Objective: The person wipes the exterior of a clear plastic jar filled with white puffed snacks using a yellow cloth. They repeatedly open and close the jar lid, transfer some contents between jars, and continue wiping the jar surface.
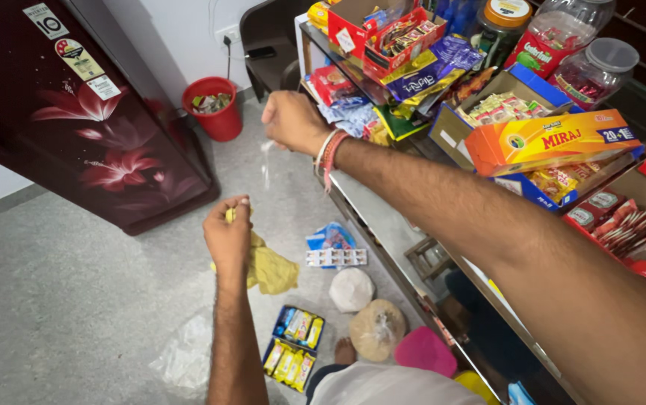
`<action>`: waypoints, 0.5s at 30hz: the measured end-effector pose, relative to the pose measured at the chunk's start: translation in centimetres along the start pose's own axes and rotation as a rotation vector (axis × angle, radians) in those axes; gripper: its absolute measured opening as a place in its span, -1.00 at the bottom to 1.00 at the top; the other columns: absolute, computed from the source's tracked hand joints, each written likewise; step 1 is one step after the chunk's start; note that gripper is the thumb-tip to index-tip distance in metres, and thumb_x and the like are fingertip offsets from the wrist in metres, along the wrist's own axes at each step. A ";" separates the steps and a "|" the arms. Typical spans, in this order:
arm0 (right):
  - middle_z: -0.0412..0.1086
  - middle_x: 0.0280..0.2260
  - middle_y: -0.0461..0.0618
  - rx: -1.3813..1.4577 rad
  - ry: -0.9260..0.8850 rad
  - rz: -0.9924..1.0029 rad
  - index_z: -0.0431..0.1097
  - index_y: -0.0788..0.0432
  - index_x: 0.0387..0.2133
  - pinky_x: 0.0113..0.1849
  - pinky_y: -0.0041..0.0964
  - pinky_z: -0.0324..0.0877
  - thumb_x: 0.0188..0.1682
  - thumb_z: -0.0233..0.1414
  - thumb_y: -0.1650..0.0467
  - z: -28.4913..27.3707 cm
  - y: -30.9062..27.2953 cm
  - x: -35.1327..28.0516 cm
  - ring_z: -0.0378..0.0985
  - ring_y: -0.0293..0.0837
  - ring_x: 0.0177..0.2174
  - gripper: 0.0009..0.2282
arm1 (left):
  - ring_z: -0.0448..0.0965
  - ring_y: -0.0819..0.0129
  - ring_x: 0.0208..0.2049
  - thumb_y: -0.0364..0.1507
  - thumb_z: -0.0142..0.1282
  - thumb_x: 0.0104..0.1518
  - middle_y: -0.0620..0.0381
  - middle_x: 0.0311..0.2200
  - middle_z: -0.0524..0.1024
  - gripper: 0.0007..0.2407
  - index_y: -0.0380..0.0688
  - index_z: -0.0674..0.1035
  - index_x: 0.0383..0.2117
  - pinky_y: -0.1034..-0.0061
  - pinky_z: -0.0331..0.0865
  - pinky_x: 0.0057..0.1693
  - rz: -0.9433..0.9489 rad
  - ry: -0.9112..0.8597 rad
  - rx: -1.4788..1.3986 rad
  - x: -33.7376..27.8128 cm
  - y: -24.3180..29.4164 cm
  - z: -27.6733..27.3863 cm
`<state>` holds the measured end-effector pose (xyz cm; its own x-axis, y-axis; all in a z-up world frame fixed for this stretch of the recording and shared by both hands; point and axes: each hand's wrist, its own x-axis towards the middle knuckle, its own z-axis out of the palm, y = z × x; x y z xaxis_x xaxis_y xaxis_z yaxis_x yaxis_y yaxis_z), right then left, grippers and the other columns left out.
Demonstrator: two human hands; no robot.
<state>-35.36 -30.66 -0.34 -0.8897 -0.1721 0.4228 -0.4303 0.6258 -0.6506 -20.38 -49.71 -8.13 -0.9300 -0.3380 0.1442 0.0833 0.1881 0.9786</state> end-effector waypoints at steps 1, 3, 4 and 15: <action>0.55 -0.53 0.11 -0.059 0.072 -0.048 0.54 0.21 -0.59 -0.32 -0.10 0.51 -0.23 0.16 0.49 0.1 -0.4 0.2 0.65 0.04 -0.44 -0.98 | 0.48 0.58 -0.53 -0.42 0.18 0.17 0.23 -0.51 0.59 -0.85 -0.24 0.69 -0.28 0.62 0.38 -0.35 -0.001 0.005 0.008 0.0 -0.1 -0.2; 0.54 -0.53 0.11 -0.055 0.053 -0.102 0.56 0.17 -0.56 -0.30 -0.09 0.50 -0.17 0.13 0.49 -0.1 -1.3 0.6 0.64 0.07 -0.43 -0.95 | 0.49 0.57 -0.52 -0.42 0.19 0.17 0.21 -0.50 0.59 -0.85 -0.25 0.69 -0.28 0.61 0.39 -0.34 -0.003 0.016 0.024 0.1 -0.1 -0.5; 0.54 -0.52 0.11 -0.052 0.042 -0.129 0.57 0.15 -0.54 -0.29 -0.08 0.49 -0.15 0.12 0.48 -0.3 -1.6 0.6 0.63 0.08 -0.43 -0.93 | 0.48 0.57 -0.52 -0.42 0.19 0.18 0.20 -0.50 0.59 -0.85 -0.24 0.70 -0.28 0.61 0.38 -0.34 0.010 0.023 0.033 0.2 -0.1 -0.7; 0.58 -0.15 0.03 0.266 -0.205 -0.049 0.47 0.19 -0.03 -0.03 -0.30 0.46 0.01 0.23 0.23 -7.3 -3.1 -8.6 0.62 -0.20 -0.08 -0.64 | 0.54 0.47 -0.34 -0.53 0.09 0.22 0.16 -0.29 0.55 -0.73 -0.32 0.55 0.04 0.56 0.47 -0.24 -0.196 -0.209 -0.654 -0.7 6.6 2.0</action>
<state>-25.28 -25.58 2.64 -0.8675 -0.3633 0.3399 -0.4742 0.3973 -0.7857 -19.89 -46.34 -2.10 -0.9936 -0.1126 -0.0109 0.0438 -0.4715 0.8808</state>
